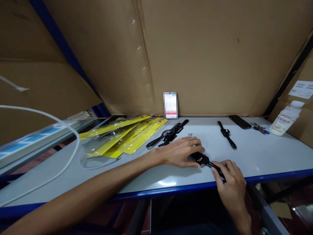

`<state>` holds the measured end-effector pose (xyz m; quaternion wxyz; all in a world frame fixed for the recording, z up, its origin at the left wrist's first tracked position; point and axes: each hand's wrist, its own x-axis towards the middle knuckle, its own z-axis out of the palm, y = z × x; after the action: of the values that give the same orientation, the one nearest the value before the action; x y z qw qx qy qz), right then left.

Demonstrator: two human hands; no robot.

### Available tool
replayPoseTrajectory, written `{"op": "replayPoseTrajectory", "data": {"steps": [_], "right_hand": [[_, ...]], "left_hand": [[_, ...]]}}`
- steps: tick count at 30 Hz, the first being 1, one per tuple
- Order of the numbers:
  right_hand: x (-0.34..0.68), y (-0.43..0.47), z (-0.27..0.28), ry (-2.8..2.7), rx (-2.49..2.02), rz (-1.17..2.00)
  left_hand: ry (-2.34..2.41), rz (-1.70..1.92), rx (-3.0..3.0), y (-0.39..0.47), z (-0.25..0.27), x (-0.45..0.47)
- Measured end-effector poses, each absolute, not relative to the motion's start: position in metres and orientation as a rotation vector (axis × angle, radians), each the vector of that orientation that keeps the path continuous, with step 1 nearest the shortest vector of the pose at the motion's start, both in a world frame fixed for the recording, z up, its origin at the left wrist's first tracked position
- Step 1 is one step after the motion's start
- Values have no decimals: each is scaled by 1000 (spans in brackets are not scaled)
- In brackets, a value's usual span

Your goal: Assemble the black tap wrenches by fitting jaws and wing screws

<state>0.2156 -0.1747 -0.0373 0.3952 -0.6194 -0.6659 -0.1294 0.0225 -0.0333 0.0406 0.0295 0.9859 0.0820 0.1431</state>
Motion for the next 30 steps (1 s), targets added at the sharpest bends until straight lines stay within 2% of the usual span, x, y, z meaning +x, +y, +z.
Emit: {"op": "replayPoseTrajectory", "data": {"steps": [4, 14, 30], "right_hand": [[215, -175, -37, -1687, -1564, -330], [216, -175, -38, -1692, -1564, -321], [218, -175, -39, -1700, -1557, -326]], "left_hand": [[332, 565, 2985, -34, 43, 23], [322, 365, 2847, -44, 45, 24], [287, 402, 2669, -47, 43, 29]]}}
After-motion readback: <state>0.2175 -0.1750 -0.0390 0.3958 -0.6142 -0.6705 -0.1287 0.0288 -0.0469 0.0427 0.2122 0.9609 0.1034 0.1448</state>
